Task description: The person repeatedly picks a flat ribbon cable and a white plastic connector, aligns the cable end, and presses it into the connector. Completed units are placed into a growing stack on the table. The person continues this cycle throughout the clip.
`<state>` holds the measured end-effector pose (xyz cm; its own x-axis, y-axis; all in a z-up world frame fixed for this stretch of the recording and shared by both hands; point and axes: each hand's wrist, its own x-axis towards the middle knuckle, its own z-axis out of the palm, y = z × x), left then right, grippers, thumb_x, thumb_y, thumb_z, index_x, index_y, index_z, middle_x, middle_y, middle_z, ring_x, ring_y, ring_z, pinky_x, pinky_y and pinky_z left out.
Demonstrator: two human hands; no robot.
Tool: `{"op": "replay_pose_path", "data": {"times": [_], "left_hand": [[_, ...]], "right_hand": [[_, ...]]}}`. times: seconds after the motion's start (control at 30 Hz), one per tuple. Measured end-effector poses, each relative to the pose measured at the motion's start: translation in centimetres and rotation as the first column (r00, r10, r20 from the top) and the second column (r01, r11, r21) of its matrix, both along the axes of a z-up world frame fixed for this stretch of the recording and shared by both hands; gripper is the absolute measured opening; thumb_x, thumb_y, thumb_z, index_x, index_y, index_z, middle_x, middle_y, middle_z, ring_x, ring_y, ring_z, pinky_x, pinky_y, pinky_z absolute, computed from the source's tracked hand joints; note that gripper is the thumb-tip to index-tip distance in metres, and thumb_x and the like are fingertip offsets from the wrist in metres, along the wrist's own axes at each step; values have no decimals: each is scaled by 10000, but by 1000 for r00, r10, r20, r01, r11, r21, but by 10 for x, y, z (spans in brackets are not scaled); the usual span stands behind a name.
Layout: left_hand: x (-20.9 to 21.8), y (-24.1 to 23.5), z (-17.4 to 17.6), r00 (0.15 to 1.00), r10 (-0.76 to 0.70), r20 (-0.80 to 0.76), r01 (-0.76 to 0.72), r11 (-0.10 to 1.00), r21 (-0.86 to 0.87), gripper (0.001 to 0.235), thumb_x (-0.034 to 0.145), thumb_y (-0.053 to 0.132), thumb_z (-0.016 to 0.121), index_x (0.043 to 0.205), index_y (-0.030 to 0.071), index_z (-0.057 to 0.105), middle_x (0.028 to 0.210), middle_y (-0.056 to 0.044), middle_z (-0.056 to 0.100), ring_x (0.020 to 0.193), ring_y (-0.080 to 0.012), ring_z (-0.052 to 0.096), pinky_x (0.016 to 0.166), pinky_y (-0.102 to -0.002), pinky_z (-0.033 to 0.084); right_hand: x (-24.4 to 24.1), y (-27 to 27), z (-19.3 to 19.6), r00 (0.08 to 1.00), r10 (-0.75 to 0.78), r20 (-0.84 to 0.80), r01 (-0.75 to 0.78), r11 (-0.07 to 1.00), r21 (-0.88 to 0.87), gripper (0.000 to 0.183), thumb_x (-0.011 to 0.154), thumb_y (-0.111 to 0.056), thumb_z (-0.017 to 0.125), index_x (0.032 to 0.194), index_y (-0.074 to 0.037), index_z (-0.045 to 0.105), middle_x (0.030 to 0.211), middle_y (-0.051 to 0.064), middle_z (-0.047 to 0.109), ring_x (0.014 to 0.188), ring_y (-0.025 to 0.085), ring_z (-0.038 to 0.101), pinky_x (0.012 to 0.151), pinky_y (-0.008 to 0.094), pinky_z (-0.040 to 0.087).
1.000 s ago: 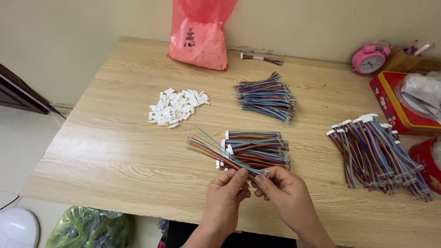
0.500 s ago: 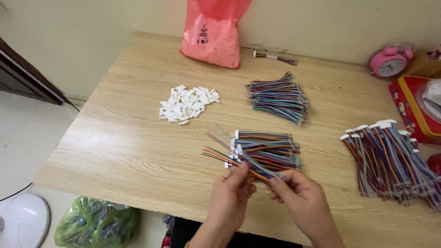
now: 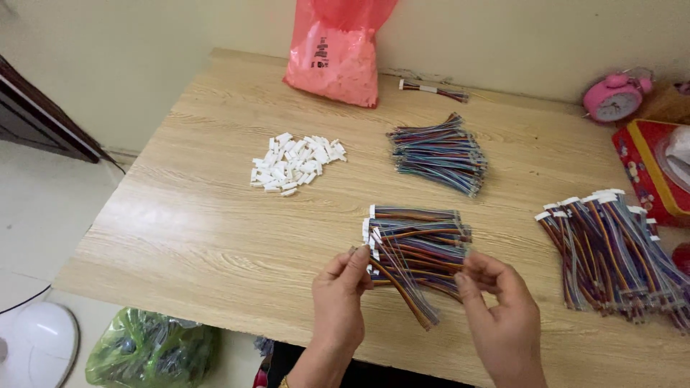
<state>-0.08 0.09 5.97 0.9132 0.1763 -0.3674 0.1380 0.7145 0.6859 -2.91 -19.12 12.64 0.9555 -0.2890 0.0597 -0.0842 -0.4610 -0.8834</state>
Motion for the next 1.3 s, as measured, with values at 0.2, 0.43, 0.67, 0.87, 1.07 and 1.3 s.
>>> {"op": "replay_pose_path", "data": {"times": [0.2, 0.43, 0.67, 0.87, 1.07, 1.3], "left_hand": [[-12, -20, 11, 999, -28, 20, 25, 993, 116, 169, 895, 169, 778, 814, 27, 737, 691, 3, 621, 624, -90, 497, 571, -245, 392], [-16, -17, 12, 999, -46, 22, 44, 995, 95, 179, 900, 178, 769, 800, 35, 731, 702, 4, 648, 611, -90, 497, 555, -250, 394], [-15, -15, 14, 992, -126, -6, 126, 991, 44, 189, 907, 189, 762, 906, 2, 791, 710, -32, 665, 616, -98, 510, 549, -254, 398], [-11, 0, 21, 979, -198, -45, 203, 970, 136, 256, 902, 230, 732, 976, -4, 806, 685, -12, 654, 586, -91, 501, 540, -258, 413], [-12, 7, 14, 968, -249, 12, 241, 949, 203, 345, 973, 297, 669, 1012, -16, 808, 557, 1, 495, 527, -85, 450, 507, -251, 395], [-14, 4, 19, 967, -254, -23, 255, 953, 166, 249, 931, 223, 706, 973, -5, 798, 663, -2, 619, 546, -89, 495, 494, -265, 433]], "right_hand": [[-1, 48, 7, 854, 396, 337, -380, 918, -114, 180, 946, -93, 688, 1114, -38, 722, 1081, 83, 749, 1026, 155, 723, 873, 289, 576], [30, 44, -25, 919, 393, -31, -347, 846, 405, 274, 928, -136, 653, 1183, -41, 679, 1052, 60, 777, 941, 120, 742, 829, 279, 593], [34, 29, -35, 839, 518, -168, -421, 813, 403, 228, 962, -184, 644, 1008, 6, 762, 887, 47, 785, 834, 121, 724, 777, 286, 594], [37, 24, -38, 845, 498, -197, -439, 854, 279, 198, 952, -187, 664, 909, -7, 736, 796, 22, 730, 756, 87, 660, 699, 263, 555], [39, 18, -32, 827, 497, -262, -410, 853, 322, 192, 942, -182, 680, 892, -6, 737, 748, 27, 720, 700, 92, 642, 643, 273, 527], [38, 16, -26, 817, 515, -261, -421, 841, 341, 208, 940, -193, 673, 889, -5, 746, 741, 17, 731, 703, 80, 651, 641, 255, 524]]}}
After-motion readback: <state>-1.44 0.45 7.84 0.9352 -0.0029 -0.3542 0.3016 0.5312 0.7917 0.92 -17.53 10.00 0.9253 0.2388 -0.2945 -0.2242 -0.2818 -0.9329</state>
